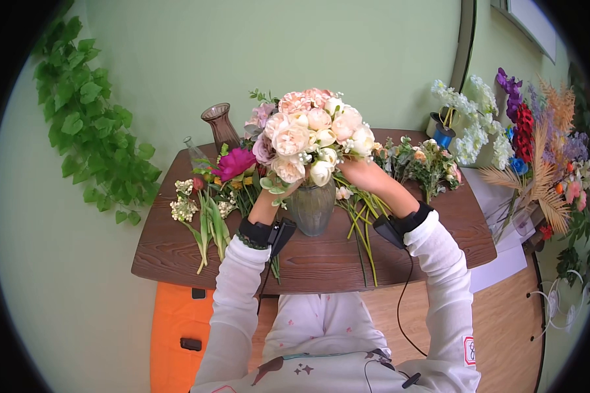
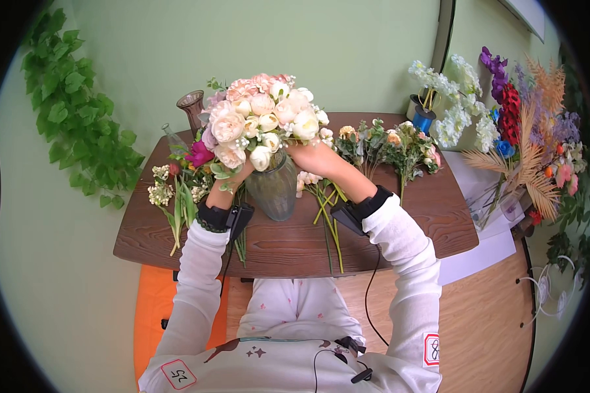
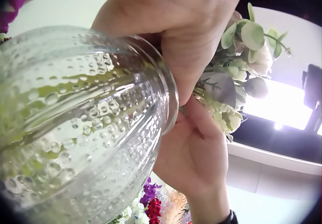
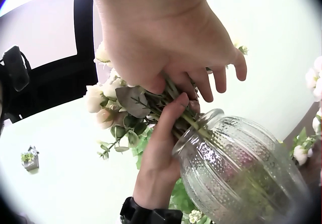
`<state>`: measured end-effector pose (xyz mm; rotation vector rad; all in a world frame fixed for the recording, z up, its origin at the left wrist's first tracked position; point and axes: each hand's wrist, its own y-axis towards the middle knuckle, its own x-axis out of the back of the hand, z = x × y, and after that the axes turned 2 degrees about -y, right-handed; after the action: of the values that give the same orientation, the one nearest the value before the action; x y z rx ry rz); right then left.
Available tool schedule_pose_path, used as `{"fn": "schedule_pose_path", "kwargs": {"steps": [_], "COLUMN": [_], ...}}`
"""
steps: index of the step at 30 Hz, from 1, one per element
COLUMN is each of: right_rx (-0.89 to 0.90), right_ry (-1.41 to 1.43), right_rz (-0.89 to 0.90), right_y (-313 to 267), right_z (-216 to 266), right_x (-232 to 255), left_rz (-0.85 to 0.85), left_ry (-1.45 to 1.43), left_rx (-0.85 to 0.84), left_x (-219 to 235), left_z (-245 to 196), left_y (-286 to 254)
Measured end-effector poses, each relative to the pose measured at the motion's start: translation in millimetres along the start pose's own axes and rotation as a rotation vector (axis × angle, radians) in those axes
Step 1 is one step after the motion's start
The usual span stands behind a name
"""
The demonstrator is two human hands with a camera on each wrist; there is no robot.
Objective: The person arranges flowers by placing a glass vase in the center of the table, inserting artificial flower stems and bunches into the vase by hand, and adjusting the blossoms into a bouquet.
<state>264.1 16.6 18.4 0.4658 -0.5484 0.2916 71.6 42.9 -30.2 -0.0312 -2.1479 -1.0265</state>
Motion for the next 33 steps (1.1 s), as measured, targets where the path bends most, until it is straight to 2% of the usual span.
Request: {"fn": "schedule_pose_path", "kwargs": {"steps": [2, 6, 8, 9, 11, 12, 13, 14, 15, 17, 18, 20, 21, 23, 24, 25, 27, 28, 30, 33], "right_rx": [0.119, 0.066, -0.067, -0.007, -0.014, -0.017, -0.180, -0.343, -0.342, -0.420, -0.416, -0.676, -0.673, -0.593, -0.594, -0.601, -0.603, -0.610, -0.612, -0.650], "right_ry": [0.113, 0.119, 0.048, 0.023, -0.158, -0.159, -0.202, -0.245, -0.248, -0.516, -0.518, -0.379, -0.379, -0.561, -0.560, -0.605, -0.649, -0.672, -0.697, -0.751], "right_rz": [-0.041, 0.050, 0.282, 0.226, 0.072, 0.074, 0.073, 0.071, 0.070, -0.027, -0.027, -0.141, -0.140, -0.120, -0.118, -0.089, -0.055, -0.062, -0.066, -0.172], "right_y": [0, -11, -12, -12, -15, -18, -20, -23, -26, -36, -41, -47, -46, -46, -46, -44, -42, -42, -43, -48], "right_z": [0, 16, 6, -12, -49, -66, -83, -102, -128, -174, -178, -182, -185, -189, -191, -193, -201, -206, -216, -211], "right_x": [-2, 15, 34, 38, 47, 52, 58, 63, 66, 67, 66, 62, 61, 58, 58, 57, 55, 55, 54, 55], "left_rz": [-0.043, -0.132, -0.178, -0.200, -0.221, -0.166, -0.111, -0.126, -0.129, -0.099, -0.103, 0.025, 0.023, -0.144, -0.076, -0.076, 0.184, 0.257, 0.216, 0.179], "left_ry": [-0.005, -0.006, -0.003, -0.004, -0.010, -0.157, -0.303, -0.226, -0.227, -0.145, -0.142, -0.554, -0.552, -0.761, -0.778, -0.778, -0.621, -0.510, -0.484, -0.507], "left_rx": [-0.078, -0.226, -0.298, -0.333, -0.365, -0.468, -0.570, -0.569, -0.570, -0.537, -0.538, 0.012, 0.012, 0.283, 0.266, 0.269, -0.162, -0.065, -0.043, 0.037], "left_x": [-9, -19, -20, -21, -24, -25, -25, -23, -28, -41, -41, -39, -38, -33, -30, -39, -74, -70, -67, -48], "left_z": [12, 38, 49, 54, 62, 65, 67, 63, 69, 87, 86, 74, 64, 39, 43, 69, 145, 144, 133, 98], "left_y": [-6, -15, -19, -22, -27, -27, -27, -28, -29, -32, -27, -11, -9, -5, -6, -17, -47, -44, -54, -49]}}
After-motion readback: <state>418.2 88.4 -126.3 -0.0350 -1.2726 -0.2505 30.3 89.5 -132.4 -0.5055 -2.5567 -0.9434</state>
